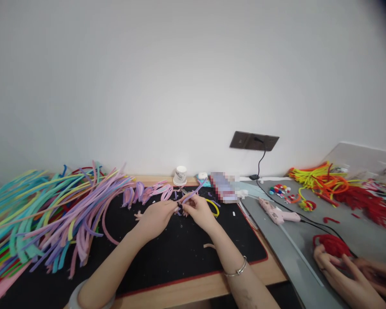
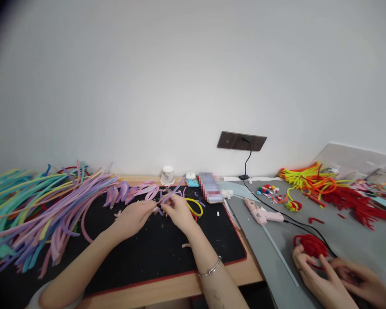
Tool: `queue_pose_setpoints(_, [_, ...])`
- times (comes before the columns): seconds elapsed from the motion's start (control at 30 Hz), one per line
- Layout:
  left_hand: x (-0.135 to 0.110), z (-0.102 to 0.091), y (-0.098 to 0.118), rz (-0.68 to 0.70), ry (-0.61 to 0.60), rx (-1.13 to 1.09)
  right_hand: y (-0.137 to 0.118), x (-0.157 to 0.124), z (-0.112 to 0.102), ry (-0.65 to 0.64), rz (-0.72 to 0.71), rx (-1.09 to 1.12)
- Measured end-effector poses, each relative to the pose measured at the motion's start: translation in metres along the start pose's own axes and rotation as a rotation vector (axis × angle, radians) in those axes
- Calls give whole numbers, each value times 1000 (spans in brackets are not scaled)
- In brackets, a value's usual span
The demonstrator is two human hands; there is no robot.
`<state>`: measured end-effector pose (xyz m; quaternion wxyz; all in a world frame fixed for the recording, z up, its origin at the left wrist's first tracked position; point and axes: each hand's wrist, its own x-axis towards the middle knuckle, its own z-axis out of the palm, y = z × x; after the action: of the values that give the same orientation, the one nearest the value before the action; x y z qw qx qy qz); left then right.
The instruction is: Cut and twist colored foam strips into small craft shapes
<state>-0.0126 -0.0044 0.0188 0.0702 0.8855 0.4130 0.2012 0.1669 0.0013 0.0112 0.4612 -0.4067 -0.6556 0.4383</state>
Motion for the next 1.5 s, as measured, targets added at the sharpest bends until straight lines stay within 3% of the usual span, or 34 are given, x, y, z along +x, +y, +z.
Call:
queue_pose_setpoints(0.4, [1,1,3,-2,70,-11,5,1,4,57,-79,-116])
queue_pose_setpoints(1.13, [2,1,7,1,157,-70,3,2,19,230,66,170])
queue_pose_setpoints(1.37, [1,-7,-3,-48,192,-168,-8,0,1,52,-6,32])
queue_pose_setpoints(1.5, [0,-17,-6,-99,205,-237,-18,-3,-18,-151,88,90])
